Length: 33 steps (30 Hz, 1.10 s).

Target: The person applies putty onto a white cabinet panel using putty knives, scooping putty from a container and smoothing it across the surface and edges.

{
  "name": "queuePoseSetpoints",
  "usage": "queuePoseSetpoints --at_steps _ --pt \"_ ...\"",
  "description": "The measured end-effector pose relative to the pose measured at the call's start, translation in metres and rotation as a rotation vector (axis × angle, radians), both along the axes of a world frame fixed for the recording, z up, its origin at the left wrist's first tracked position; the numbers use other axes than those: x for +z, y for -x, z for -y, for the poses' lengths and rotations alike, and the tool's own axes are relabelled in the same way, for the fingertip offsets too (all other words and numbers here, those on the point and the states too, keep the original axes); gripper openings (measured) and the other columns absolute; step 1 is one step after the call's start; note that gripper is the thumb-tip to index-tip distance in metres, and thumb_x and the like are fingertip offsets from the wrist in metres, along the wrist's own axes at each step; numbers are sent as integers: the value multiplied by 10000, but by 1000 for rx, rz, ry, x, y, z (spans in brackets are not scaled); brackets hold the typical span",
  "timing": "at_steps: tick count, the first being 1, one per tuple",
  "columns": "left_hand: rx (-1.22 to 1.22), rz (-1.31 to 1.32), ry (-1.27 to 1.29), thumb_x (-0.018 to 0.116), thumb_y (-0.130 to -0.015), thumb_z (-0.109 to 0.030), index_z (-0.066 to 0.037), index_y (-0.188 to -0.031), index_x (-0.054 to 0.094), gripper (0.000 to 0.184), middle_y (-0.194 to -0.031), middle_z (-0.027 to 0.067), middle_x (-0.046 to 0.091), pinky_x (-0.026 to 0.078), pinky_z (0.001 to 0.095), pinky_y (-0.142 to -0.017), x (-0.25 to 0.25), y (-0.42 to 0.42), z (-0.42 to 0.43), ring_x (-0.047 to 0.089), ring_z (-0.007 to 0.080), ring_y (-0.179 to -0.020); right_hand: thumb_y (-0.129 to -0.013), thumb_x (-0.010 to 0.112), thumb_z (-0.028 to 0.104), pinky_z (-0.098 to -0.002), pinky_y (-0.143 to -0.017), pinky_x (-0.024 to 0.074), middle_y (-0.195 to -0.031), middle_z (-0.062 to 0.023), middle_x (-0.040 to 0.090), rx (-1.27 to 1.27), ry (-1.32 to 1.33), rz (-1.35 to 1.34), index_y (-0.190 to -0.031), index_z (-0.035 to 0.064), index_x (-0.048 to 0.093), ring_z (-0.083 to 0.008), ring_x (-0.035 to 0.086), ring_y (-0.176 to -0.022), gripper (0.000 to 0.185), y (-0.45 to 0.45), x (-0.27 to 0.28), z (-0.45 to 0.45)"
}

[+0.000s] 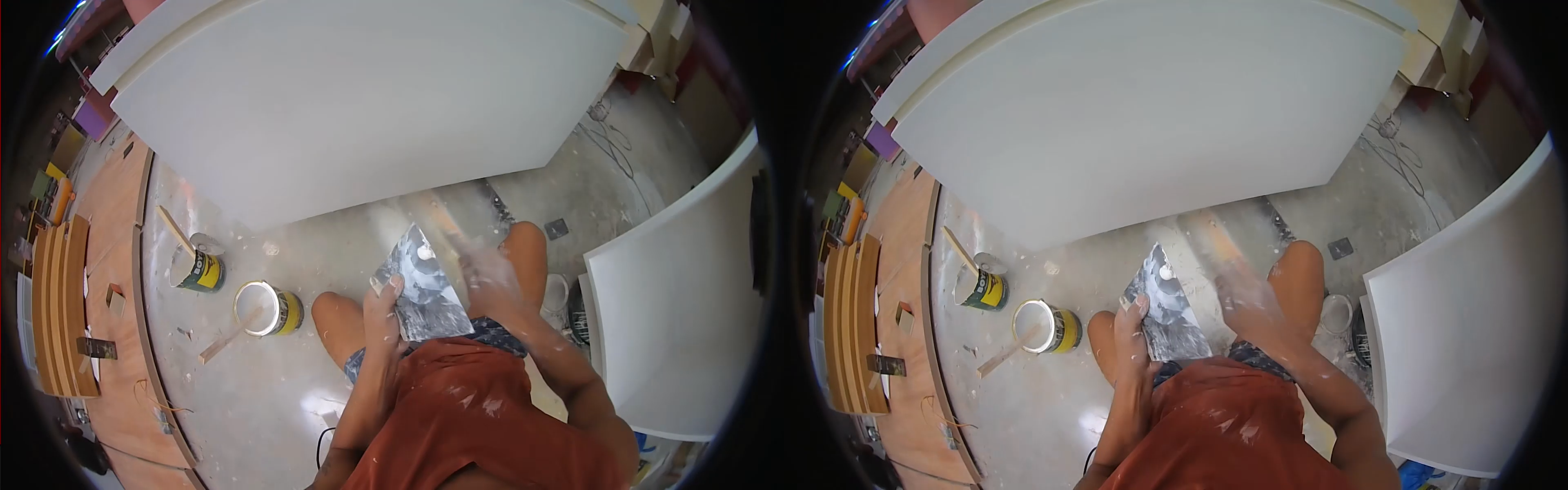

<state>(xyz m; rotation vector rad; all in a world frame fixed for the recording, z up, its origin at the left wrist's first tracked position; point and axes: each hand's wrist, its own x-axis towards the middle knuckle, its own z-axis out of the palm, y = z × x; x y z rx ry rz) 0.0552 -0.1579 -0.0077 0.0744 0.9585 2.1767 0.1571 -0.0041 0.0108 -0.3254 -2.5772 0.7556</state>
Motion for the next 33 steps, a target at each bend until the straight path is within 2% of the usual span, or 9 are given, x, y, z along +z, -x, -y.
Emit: queuePoseSetpoints --at_steps 6,10,16,20,22,25,27,30,33 --pt "-105 29 11 615 -936 -184 86 -1233 550 407 -1100 134 655 522 357 -874 -4 3 6 655 219 -964 -797 582 -65 -437 -743 471 -884 -161 544 36 -152 -400 -1302 88 599 -334 550 -822 528 0 12 20" --pt "-124 -99 10 614 -937 -192 88 -1220 561 402 -1081 127 661 518 357 -883 -3 0 11 654 212 -966 -794 578 -66 -454 -745 458 -912 -146 551 38 -376 221 -1355 233 585 -327 546 -824 635 7 -17 -30" --pt "-34 103 -56 606 -941 -191 74 -1256 536 417 -1121 124 652 521 343 -868 -17 -1 1 649 206 -977 -775 586 -75 -430 -720 471 -889 -145 535 20 -151 -234 -1425 97 500 -326 546 -791 678 -3 14 8" --pt "-248 -264 228 629 -926 -222 50 -1171 579 370 -1017 92 664 533 315 -767 -4 -4 7 650 172 -854 -821 604 -38 -380 -730 497 -1016 -186 567 60 -134 -147 -1435 -15 421 -313 587 -843 641 -5 -29 5" --pt "-428 -558 425 633 -931 -222 51 -1107 606 326 -966 80 649 518 314 -733 -16 -8 18 630 157 -829 -918 582 139 -389 -836 485 -1145 -207 591 155 563 114 -1369 -15 483 -345 605 -983 487 -27 -112 -21" --pt "-76 -81 90 623 -940 -243 48 -1103 605 333 -961 84 646 520 317 -730 -19 -4 5 630 161 -824 -964 576 248 -415 -897 477 -1188 -201 632 1 725 251 -1298 -12 551 -375 615 -1051 424 -3 -34 -21" --pt "-46 5 72 597 -948 -253 38 -1178 571 372 -1022 103 656 542 349 -778 -27 -1 6 656 205 -873 -970 586 251 -393 -782 512 -997 -124 706 -373 695 168 -1136 -6 655 -301 660 -902 314 -3 -35 -31" --pt "-51 111 12 550 -965 -286 13 -1274 525 431 -1117 137 658 554 420 -873 -37 0 4 671 270 -982 -976 577 258 -267 -556 435 -867 -55 651 -264 1284 -308 -1105 29 603 -131 591 -663 265 -4 -28 -32" --pt "-34 189 -9 549 -968 -286 -19 -1281 534 411 -1136 116 657 537 441 -912 -40 -3 3 654 265 -1037 -964 583 221 -272 -544 432 -897 -34 652 -157 1527 -409 -1120 39 599 -110 592 -690 241 -7 -22 -35"
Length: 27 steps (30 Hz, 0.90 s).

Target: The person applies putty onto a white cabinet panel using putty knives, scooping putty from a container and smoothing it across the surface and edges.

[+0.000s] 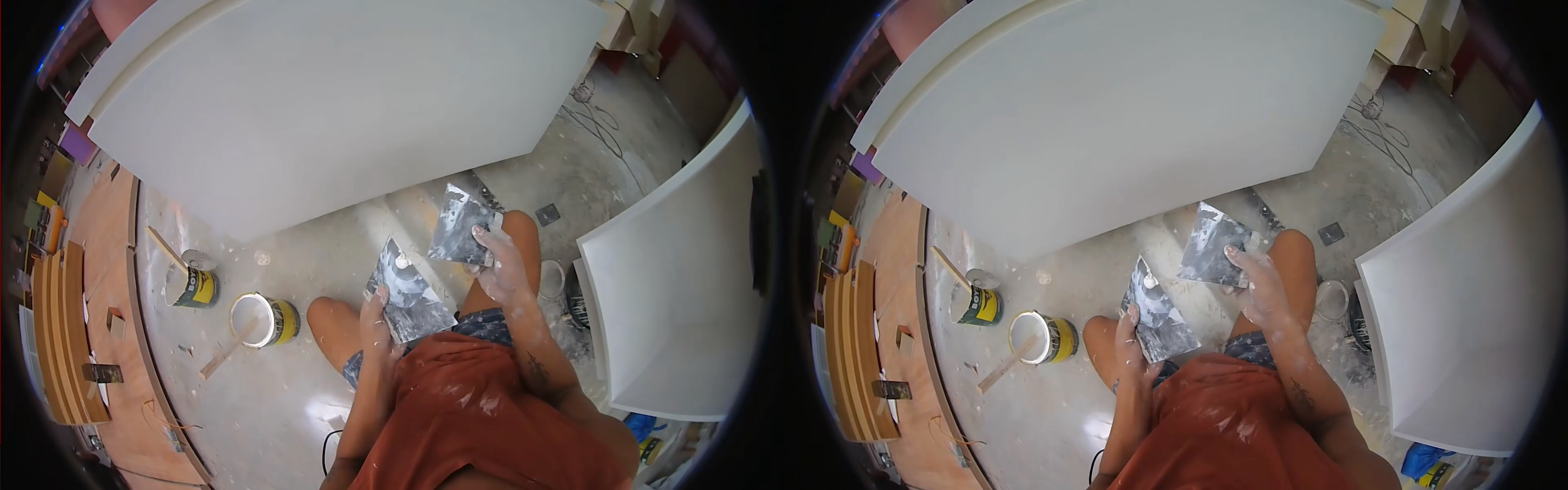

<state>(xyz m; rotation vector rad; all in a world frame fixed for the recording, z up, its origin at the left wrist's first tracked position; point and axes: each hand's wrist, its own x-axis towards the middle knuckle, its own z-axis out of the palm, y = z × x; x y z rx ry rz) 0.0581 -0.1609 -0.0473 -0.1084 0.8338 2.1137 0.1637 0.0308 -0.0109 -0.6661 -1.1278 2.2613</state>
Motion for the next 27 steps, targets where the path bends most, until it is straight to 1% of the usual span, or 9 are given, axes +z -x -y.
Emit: queuePoseSetpoints --at_steps 4,8,16,18,19,21,24,26,27 --pt "-39 146 -50 542 -982 -305 -60 -1288 546 392 -1138 91 663 539 426 -904 -2 -2 -1 654 248 -1024 -953 588 203 -266 -566 463 -922 -28 656 52 136 -47 -1125 39 593 -116 623 -746 238 -7 16 8" --pt "-39 229 -31 557 -982 -300 -69 -1271 561 370 -1101 83 678 552 413 -864 -4 0 2 667 250 -964 -931 636 243 -247 -568 433 -936 -14 676 35 142 110 -1088 50 647 -94 629 -770 249 -8 38 30" --pt "-25 107 9 591 -955 -252 -22 -1247 562 373 -1095 114 673 562 400 -833 -1 13 8 674 252 -948 -923 646 221 -287 -719 497 -992 -22 679 128 66 177 -1138 34 642 -111 640 -860 285 -23 31 19" --pt "-13 39 35 605 -946 -220 9 -1249 550 384 -1100 133 665 563 388 -824 7 22 12 677 257 -937 -933 639 228 -316 -813 489 -1004 -56 688 216 -228 250 -1142 7 646 -151 631 -904 304 -24 33 17" --pt "-22 -73 105 611 -939 -199 21 -1219 567 359 -1074 127 672 562 369 -808 14 26 16 682 241 -904 -933 639 228 -316 -813 489 -1004 -56 688 220 -221 253 -1142 7 646 -151 631 -904 304 -27 38 19" --pt "-26 -183 182 616 -932 -177 33 -1189 583 334 -1048 121 679 560 349 -792 26 30 18 686 226 -872 -946 625 254 -347 -868 467 -993 -118 695 334 -767 555 -1127 -25 644 -227 629 -917 333 -28 74 29" --pt "-40 -286 198 640 -925 -185 37 -1106 632 287 -955 74 687 530 289 -738 29 32 22 664 159 -815 -956 611 289 -394 -874 460 -994 -182 685 418 -866 506 -1125 -40 632 -309 624 -927 371 -29 70 35" --pt "-103 -515 501 682 -884 -170 64 -1066 652 298 -954 84 683 511 293 -747 26 34 24 638 142 -815 -961 602 301 -396 -872 459 -994 -198 680 420 -883 493 -1120 -45 630 -329 620 -925 382 -27 68 39" --pt "-101 -512 505 682 -884 -170 64 -1066 652 298 -954 84 683 511 293 -747 31 34 23 638 142 -815 -966 594 312 -397 -871 458 -993 -214 675 416 -905 483 -1115 -50 629 -348 616 -923 393 -25 68 41"
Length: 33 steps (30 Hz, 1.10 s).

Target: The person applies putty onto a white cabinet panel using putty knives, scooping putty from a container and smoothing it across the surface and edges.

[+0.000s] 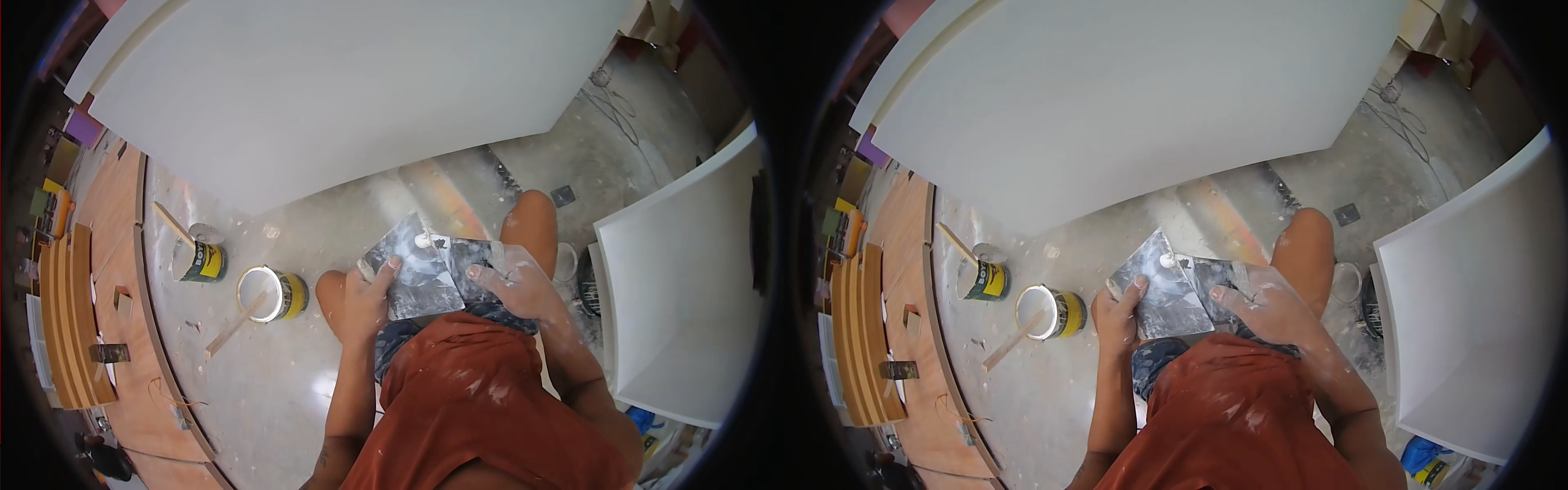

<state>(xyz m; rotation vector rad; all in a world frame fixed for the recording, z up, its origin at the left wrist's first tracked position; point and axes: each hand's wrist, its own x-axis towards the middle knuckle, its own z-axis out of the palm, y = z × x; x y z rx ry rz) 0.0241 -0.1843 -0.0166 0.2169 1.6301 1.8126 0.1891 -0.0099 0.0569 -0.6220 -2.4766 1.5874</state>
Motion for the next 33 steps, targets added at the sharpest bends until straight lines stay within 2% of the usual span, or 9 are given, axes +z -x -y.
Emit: queuePoseSetpoints --at_steps 3,11,17,22,24,26,31,32,33 --pt "-17 -3 -107 701 -878 -183 65 -1019 673 286 -927 63 681 483 270 -723 18 -7 -5 606 113 -801 -936 642 247 -344 -749 447 -853 -117 650 -55 24 -94 -1041 -50 651 -185 554 -790 315 0 -10 2" --pt "-95 -245 2 661 -949 -247 38 -944 688 287 -747 -27 634 411 229 -553 19 -8 -4 524 40 -633 -970 590 315 -361 -787 457 -876 -163 662 -15 27 77 -1086 -62 640 -230 590 -832 397 7 -1 -1" --pt "-248 -59 56 674 -942 -261 -3 -755 669 319 -600 -44 545 351 276 -474 23 -8 0 457 34 -557 -971 593 333 -375 -799 461 -888 -182 649 118 27 161 -1089 -45 646 -249 592 -831 399 13 -8 -2" --pt "-122 -276 108 659 -942 -219 29 -900 679 253 -703 -1 614 437 281 -541 -12 -14 3 549 96 -603 -983 555 408 -390 -844 459 -939 -215 646 114 -117 59 -1081 -63 631 -291 600 -902 487 -6 -34 -14" --pt "161 154 -291 663 -922 -173 51 -1075 646 272 -880 57 672 512 285 -683 -2 -14 2 626 132 -750 -960 594 415 -368 -783 461 -860 -174 635 -29 84 238 -1027 -64 639 -240 579 -823 485 -18 -17 -22" --pt "121 217 -326 644 -918 -139 53 -1167 609 316 -1007 99 682 534 311 -793 -10 -14 2 659 178 -862 -954 607 405 -354 -753 457 -837 -152 635 -89 143 264 -1004 -63 642 -210 563 -794 471 -18 -11 -21" --pt "63 740 -471 554 -987 -227 27 -1162 574 310 -865 70 666 535 295 -595 -30 -23 5 650 195 -660 -944 637 345 -302 -717 471 -825 -77 653 -209 173 93 -1012 -43 653 -145 576 -781 394 -12 -23 -16" --pt "68 731 -473 554 -987 -227 27 -1162 574 310 -865 70 666 535 295 -595 -37 -22 2 650 195 -660 -936 652 327 -282 -725 482 -837 -58 656 -243 411 -2 -1053 -37 649 -145 597 -813 382 -7 -25 -17" --pt "-219 1041 -835 517 -1007 -275 12 -1119 576 314 -786 62 616 480 295 -508 -44 -24 -4 582 175 -556 -927 666 308 -262 -733 493 -849 -39 659 -272 653 -95 -1094 -31 644 -146 619 -846 379 -1 -28 -18"
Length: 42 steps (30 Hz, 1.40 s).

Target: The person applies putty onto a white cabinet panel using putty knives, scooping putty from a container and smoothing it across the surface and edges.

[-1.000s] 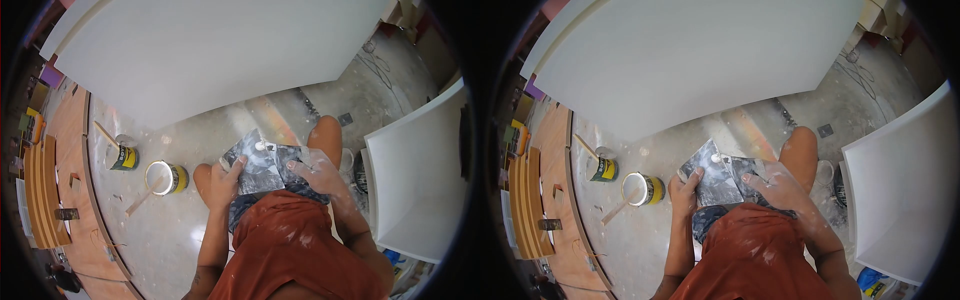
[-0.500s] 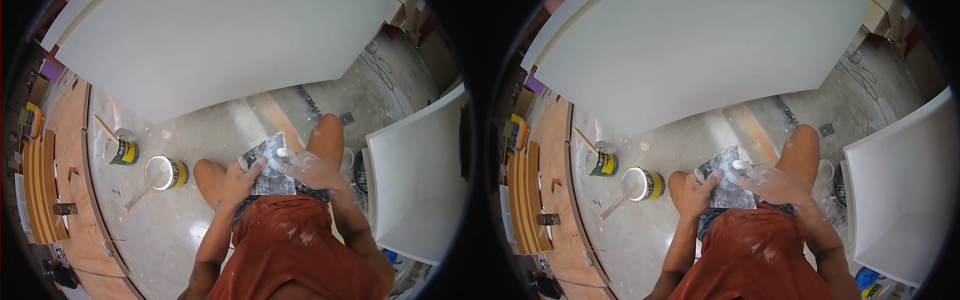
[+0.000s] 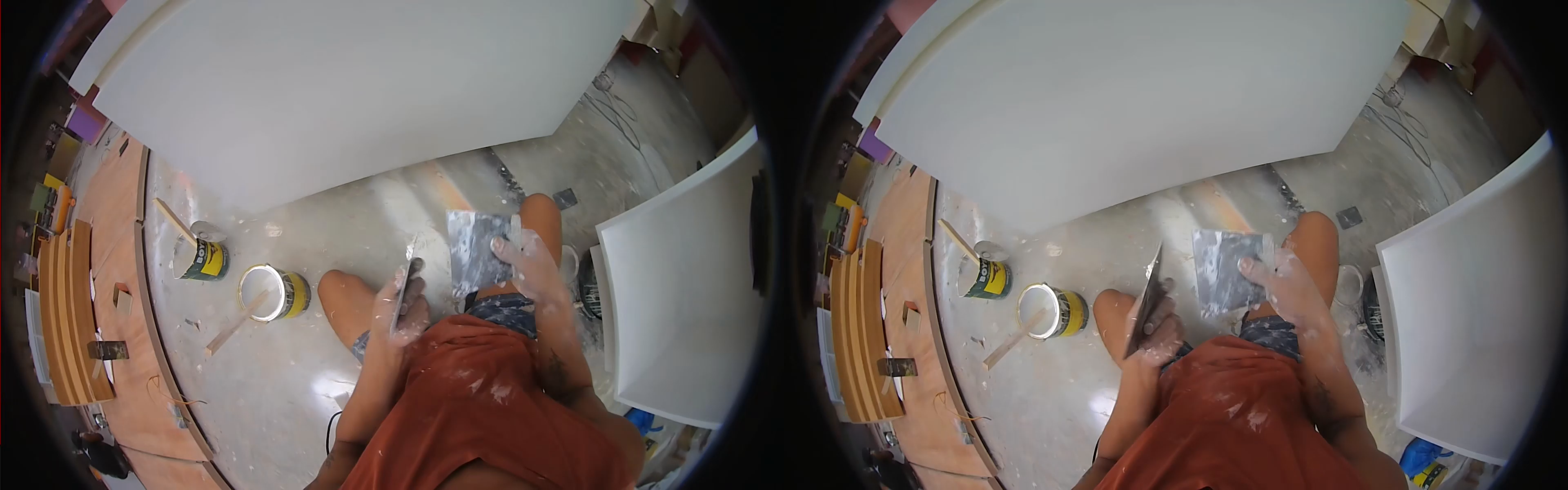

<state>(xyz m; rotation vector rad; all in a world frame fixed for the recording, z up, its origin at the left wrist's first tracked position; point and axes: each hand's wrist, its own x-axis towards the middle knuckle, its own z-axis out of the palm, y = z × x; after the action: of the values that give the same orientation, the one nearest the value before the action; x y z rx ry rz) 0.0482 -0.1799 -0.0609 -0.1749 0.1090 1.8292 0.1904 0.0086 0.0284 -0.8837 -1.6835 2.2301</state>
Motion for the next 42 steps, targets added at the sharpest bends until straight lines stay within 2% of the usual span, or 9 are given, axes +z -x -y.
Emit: queuePoseSetpoints --at_steps 5,11,13,15,18,25,33,39,42 --pt "-92 166 -362 425 -1045 -374 -27 -1000 591 387 -611 38 473 333 274 -364 -15 -20 -6 375 127 -368 -900 700 255 -279 -769 527 -881 -29 667 -90 -13 -119 -1161 -12 630 -168 650 -891 380 38 -24 26" --pt "193 36 309 436 -1037 -260 -39 -1029 562 255 -618 25 475 351 230 -399 -5 7 4 405 102 -389 -910 686 228 -341 -772 569 -1063 -83 663 587 -605 -391 -1091 4 650 -229 676 -915 290 29 -36 25" --pt "-117 376 -364 427 -1038 -247 -33 -1044 545 244 -631 22 471 357 244 -391 0 2 7 446 96 -410 -916 682 226 -344 -751 576 -977 -92 693 -84 455 -307 -1074 19 676 -222 683 -900 260 34 -34 20" --pt "-185 368 -413 423 -1039 -249 -35 -1043 554 251 -699 44 544 404 268 -402 -5 -2 3 450 106 -399 -917 681 207 -317 -759 569 -961 -101 704 -250 409 -268 -1122 36 685 -190 683 -893 267 44 -37 24" --pt "105 -4 347 506 -1006 -252 -73 -1036 603 206 -828 41 672 481 300 -469 5 2 0 604 130 -530 -907 686 169 -296 -785 568 -1018 -94 702 425 -501 -39 -1175 -22 644 -136 672 -879 332 30 -22 28" --pt "646 -332 600 561 -1000 -218 4 -1295 493 376 -1186 123 612 557 400 -871 13 23 -7 638 217 -1031 -916 695 178 -281 -662 572 -933 -73 681 -250 180 -353 -1127 -62 638 -111 649 -766 326 11 -52 35" --pt "462 -1378 853 518 -1012 -284 80 -1233 548 427 -894 141 680 503 321 -721 20 4 1 657 203 -815 -934 670 223 -242 -439 506 -884 -35 649 -322 -246 -85 -1175 -34 633 -79 599 -673 354 35 -32 61" --pt "154 -1855 702 511 -1004 -311 88 -1145 597 432 -738 115 678 490 355 -617 30 -3 9 642 232 -631 -935 638 168 -284 -734 518 -947 -47 654 -442 -59 -99 -1127 -31 633 -134 613 -812 276 57 -7 28" --pt "118 -1717 766 524 -992 -306 75 -1158 597 422 -812 106 700 519 380 -664 18 0 13 677 267 -717 -927 637 146 -326 -737 541 -981 -93 660 -337 -933 -24 -1212 -44 596 -179 638 -855 344 31 -40 -3"
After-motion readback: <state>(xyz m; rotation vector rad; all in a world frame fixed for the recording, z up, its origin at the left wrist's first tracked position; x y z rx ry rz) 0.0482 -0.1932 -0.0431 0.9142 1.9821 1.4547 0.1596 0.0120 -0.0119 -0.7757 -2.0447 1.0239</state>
